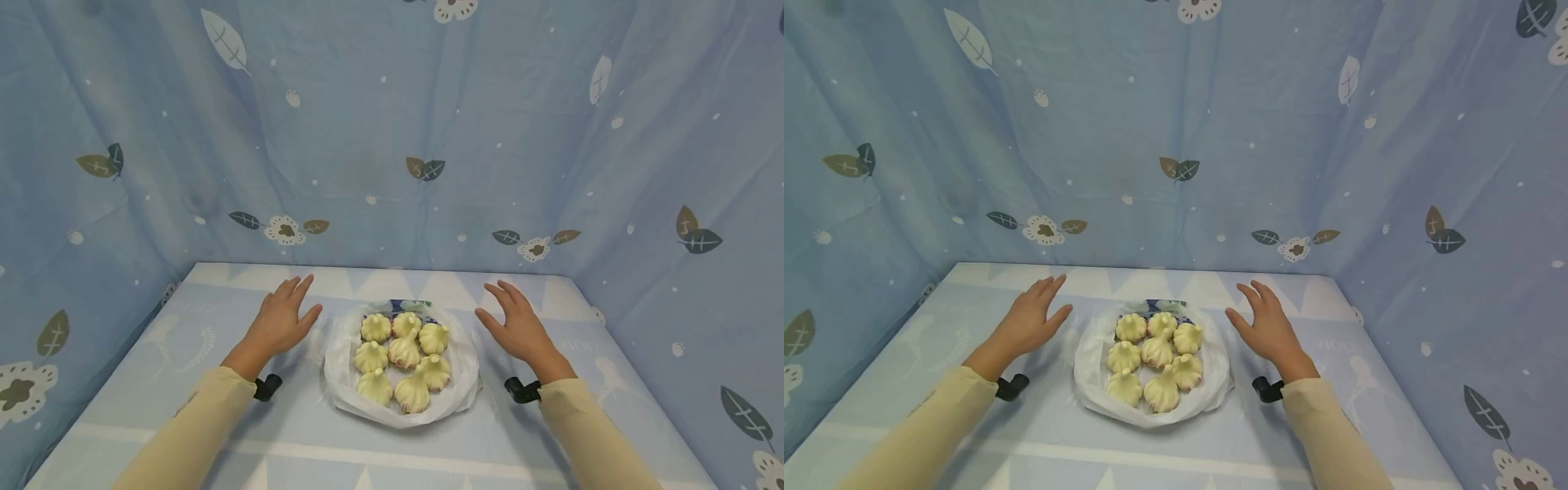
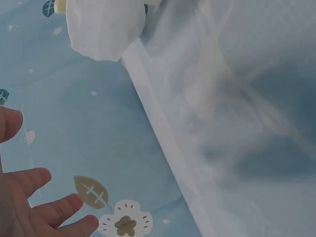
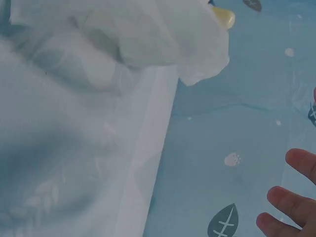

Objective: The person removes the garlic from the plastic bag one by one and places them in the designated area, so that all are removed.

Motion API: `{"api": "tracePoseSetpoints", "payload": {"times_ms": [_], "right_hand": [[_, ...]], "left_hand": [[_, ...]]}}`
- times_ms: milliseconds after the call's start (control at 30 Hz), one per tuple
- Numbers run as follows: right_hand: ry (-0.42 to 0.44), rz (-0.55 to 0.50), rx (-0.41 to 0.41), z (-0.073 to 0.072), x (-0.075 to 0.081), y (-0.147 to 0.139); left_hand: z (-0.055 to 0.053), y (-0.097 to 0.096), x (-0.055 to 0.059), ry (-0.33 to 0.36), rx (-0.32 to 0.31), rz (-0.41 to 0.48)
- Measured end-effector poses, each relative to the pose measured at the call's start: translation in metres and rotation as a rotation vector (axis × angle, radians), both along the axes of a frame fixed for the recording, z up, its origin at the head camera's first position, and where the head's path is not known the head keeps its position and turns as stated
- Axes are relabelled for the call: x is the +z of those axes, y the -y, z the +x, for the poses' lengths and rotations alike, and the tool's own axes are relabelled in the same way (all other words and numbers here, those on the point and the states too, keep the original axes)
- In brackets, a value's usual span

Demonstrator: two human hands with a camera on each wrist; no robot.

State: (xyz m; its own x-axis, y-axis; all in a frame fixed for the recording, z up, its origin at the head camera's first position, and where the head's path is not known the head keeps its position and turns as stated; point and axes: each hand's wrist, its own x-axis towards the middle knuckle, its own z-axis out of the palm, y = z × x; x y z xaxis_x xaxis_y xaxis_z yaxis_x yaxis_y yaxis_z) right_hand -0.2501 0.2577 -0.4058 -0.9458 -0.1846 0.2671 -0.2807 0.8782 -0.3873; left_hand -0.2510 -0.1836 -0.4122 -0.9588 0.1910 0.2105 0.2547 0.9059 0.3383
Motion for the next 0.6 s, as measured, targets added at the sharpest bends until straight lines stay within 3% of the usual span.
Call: {"api": "tracePoseSetpoints", "payload": {"times_ms": [200,600], "right_hand": [[0.055,-0.047,0.032,0.006,0.003,0.007],[0.069,-0.088,0.067,0.018,0.002,0.018]], "left_hand": [[0.004,-0.004,-0.004,0.032,-0.019,0.1],[0.01,-0.01,-0.014,0.149,-0.036,0.221]]}}
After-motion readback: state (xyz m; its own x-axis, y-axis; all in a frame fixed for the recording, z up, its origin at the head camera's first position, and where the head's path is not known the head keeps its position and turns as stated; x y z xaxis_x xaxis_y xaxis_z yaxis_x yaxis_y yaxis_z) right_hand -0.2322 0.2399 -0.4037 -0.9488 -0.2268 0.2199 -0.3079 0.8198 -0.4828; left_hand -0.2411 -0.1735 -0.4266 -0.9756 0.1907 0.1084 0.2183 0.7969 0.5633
